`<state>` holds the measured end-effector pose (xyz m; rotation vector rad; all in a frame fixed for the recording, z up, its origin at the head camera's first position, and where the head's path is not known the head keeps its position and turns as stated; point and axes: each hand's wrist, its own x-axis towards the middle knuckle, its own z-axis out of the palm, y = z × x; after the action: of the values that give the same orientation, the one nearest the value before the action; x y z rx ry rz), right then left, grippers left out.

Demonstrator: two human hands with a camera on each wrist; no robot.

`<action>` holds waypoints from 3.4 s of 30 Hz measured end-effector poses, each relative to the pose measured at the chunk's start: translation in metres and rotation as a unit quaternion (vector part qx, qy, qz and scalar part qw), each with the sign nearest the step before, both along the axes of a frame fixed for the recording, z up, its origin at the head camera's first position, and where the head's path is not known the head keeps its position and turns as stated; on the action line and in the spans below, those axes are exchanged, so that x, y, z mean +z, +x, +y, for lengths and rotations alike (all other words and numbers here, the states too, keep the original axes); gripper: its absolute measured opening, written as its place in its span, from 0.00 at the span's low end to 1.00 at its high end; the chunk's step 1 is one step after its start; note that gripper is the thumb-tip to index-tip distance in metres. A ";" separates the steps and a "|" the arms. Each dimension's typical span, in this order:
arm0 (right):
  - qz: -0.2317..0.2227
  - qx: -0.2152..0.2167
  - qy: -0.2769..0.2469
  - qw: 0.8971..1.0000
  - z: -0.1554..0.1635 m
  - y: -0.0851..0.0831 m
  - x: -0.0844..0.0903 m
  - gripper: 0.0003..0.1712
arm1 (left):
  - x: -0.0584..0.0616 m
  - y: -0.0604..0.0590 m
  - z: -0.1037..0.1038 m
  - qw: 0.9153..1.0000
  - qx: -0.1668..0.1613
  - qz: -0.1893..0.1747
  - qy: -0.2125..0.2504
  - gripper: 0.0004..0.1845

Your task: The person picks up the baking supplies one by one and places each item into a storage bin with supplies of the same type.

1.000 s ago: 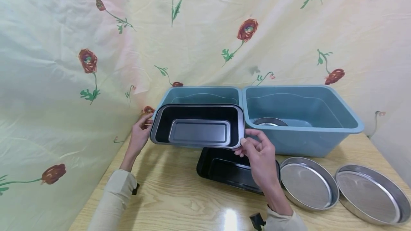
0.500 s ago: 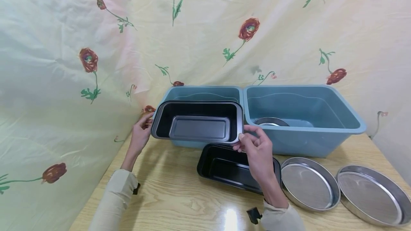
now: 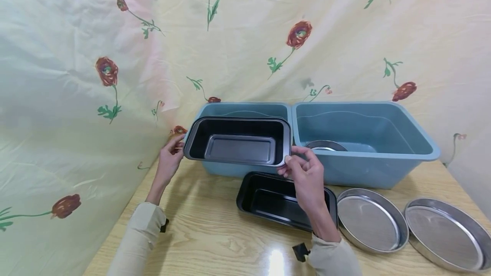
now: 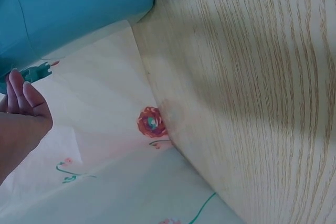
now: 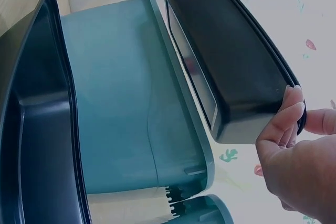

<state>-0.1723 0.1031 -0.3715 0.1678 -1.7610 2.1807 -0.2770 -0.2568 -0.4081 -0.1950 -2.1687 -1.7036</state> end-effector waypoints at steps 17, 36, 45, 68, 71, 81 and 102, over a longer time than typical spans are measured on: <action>0.019 0.003 -0.012 1.000 0.001 -0.014 -0.002 0.12 | 0.003 0.003 0.001 1.000 -0.014 -0.025 0.009 0.22; 0.035 -0.003 -0.029 0.999 -0.002 -0.024 -0.002 0.10 | 0.000 0.002 -0.001 1.000 -0.023 -0.011 0.007 0.23; 0.038 -0.013 -0.024 0.999 -0.003 -0.026 -0.001 0.10 | 0.001 0.005 0.001 1.000 -0.026 -0.014 0.009 0.24; 0.042 -0.011 -0.051 0.998 -0.006 -0.036 -0.002 0.09 | 0.004 0.007 0.003 0.999 -0.017 -0.042 0.001 0.25; 0.041 -0.012 -0.055 0.998 -0.006 -0.038 -0.002 0.09 | 0.003 0.007 0.002 0.999 -0.021 -0.036 -0.001 0.25; 0.047 -0.012 -0.052 0.997 -0.010 -0.046 0.000 0.10 | 0.006 0.009 0.004 0.999 -0.019 -0.038 -0.002 0.24; 0.039 -0.017 -0.039 0.998 -0.014 -0.058 0.001 0.12 | 0.000 0.005 0.001 1.000 -0.012 -0.025 -0.009 0.24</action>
<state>-0.2308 0.0890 -0.3710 0.1985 -1.6238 2.1834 -0.2715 -0.2554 -0.4084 -0.1855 -2.2272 -1.7202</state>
